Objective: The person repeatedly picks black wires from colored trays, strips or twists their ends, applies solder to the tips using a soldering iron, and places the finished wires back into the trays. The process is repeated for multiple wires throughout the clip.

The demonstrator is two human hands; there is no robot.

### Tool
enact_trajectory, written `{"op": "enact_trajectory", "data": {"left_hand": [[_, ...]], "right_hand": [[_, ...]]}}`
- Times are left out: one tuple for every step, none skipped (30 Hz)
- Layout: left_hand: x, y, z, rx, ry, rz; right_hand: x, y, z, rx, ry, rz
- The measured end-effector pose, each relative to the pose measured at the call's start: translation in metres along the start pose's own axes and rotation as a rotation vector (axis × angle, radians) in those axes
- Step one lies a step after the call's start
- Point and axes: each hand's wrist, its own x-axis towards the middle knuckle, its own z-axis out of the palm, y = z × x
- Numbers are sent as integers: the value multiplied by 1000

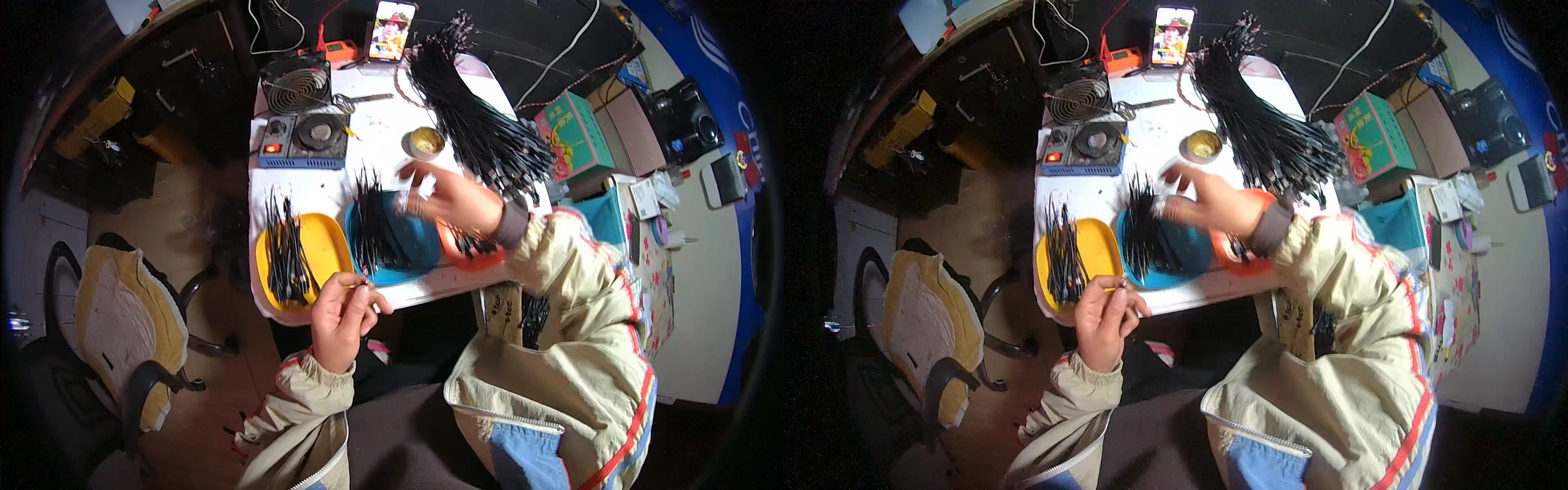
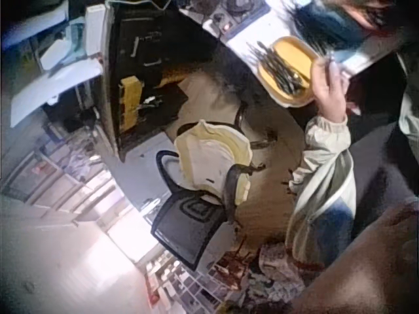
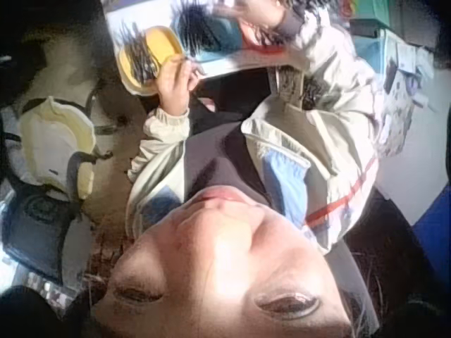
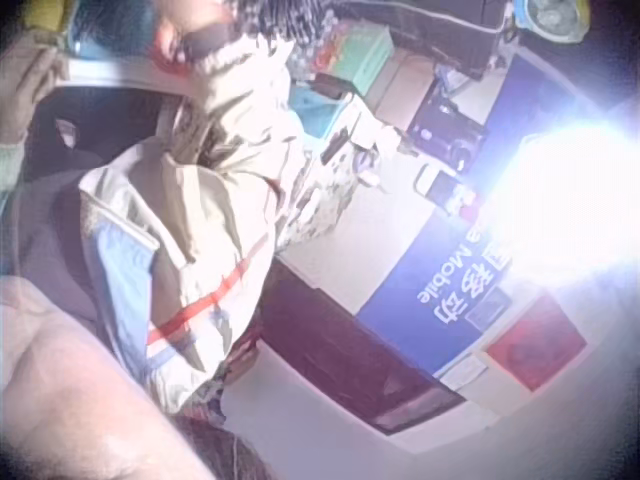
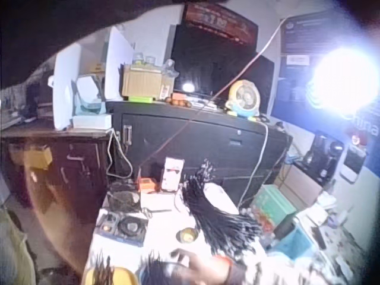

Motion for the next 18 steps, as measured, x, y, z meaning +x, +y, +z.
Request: {"op": "enact_trajectory", "data": {"left_hand": [[5,3,-2,-10,25,-2],[8,7,-3,-17,29,-19],[12,10,-4,-29,41,-32],[14,12,-4,-41,38,-49],[17,14,-3,-50,51,-91],[19,15,-3,-50,44,-120],[21,16,-3,-49,38,-145],[22,16,-4,-57,44,-207],[24,17,-4,-56,31,-233],[26,17,-6,-73,15,-259],[28,17,-8,-91,5,-280],[30,17,-9,-107,1,-284],[32,16,-10,-112,-4,-286],[33,16,-12,-118,-8,-289],[34,16,-13,-134,-16,-283],[35,16,-13,-135,-16,-273],[36,16,-13,-117,8,-291],[36,15,-12,-114,20,-283]], "right_hand": [[45,13,-33,-337,127,-270],[82,23,-63,-623,340,-316],[117,32,-87,-736,445,-200],[142,40,-109,-874,548,-316],[165,46,-128,-1023,638,-310],[186,51,-138,-1071,639,-310],[204,55,-144,-1131,627,-214],[220,58,-145,-1185,641,-183],[230,63,-145,-1183,673,-217],[241,68,-144,-1199,710,-237],[250,72,-142,-1215,747,-256],[256,78,-142,-1219,762,-261],[262,83,-141,-1222,776,-265],[266,89,-141,-1234,795,-275],[269,94,-143,-1247,814,-295],[271,96,-145,-1270,836,-324],[272,97,-147,-1293,854,-348],[274,95,-150,-1250,869,-312]]}}
